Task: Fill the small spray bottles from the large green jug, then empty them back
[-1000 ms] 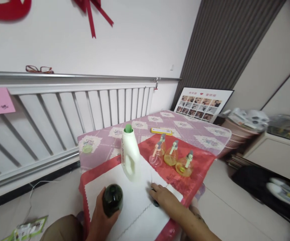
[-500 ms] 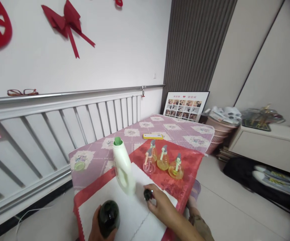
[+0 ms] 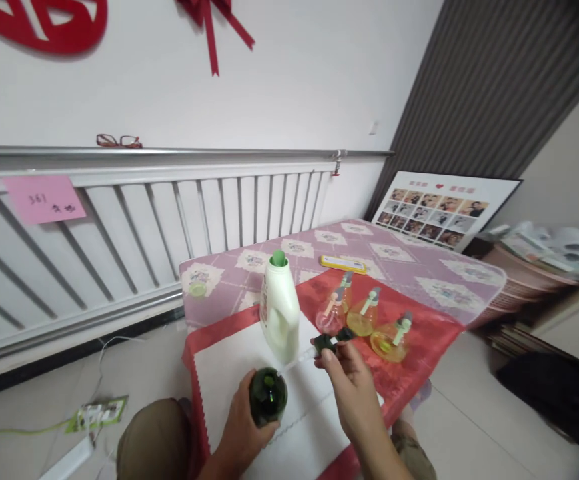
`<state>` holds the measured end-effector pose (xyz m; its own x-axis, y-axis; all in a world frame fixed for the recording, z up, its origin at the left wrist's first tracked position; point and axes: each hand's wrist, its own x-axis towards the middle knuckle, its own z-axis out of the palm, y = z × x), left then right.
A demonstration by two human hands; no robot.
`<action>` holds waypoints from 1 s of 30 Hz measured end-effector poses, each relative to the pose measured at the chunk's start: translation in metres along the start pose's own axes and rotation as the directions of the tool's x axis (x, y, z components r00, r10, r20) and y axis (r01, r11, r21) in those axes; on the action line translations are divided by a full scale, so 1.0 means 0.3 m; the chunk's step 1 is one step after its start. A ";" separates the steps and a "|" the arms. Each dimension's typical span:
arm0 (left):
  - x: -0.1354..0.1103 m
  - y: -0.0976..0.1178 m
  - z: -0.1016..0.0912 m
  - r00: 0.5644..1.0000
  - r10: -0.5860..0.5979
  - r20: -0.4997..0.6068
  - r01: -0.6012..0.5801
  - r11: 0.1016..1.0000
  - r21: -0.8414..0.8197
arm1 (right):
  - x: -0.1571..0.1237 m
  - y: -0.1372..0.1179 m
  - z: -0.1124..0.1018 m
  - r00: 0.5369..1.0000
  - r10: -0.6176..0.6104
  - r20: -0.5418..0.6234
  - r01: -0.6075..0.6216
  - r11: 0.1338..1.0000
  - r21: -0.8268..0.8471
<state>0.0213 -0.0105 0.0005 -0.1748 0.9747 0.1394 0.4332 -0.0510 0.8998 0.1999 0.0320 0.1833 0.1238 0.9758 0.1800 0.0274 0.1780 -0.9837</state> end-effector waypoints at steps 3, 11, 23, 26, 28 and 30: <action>-0.006 -0.008 -0.002 1.000 0.021 -0.007 -0.021 1.000 0.010 | -0.001 0.003 0.038 0.996 -0.043 0.080 0.048 0.996 -0.072; -0.007 -0.016 0.002 0.999 0.051 -0.005 -0.051 0.998 0.035 | -0.022 0.089 0.107 0.956 -0.058 0.289 0.168 0.913 -0.371; 0.003 0.013 -0.013 0.996 0.079 0.030 -0.080 0.996 0.046 | -0.068 0.238 0.140 0.924 0.008 0.382 0.172 0.883 -0.436; 0.003 0.016 -0.018 0.996 0.082 0.041 -0.084 0.996 0.042 | -0.061 0.230 0.141 0.924 0.002 0.383 0.182 0.878 -0.443; 0.004 0.015 -0.019 0.995 0.086 0.046 -0.087 0.995 0.040 | -0.059 0.232 0.144 0.927 0.005 0.374 0.178 0.875 -0.451; 0.004 0.013 -0.019 0.995 0.087 0.051 -0.089 0.995 0.043 | -0.061 0.243 0.152 0.938 0.000 0.346 0.170 0.870 -0.462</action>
<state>0.0177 -0.0108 0.0065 -0.0915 0.9764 0.1959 0.4845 -0.1282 0.8653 0.1545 0.0329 0.1081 -0.2272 0.9595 0.1668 0.5035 0.2623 -0.8232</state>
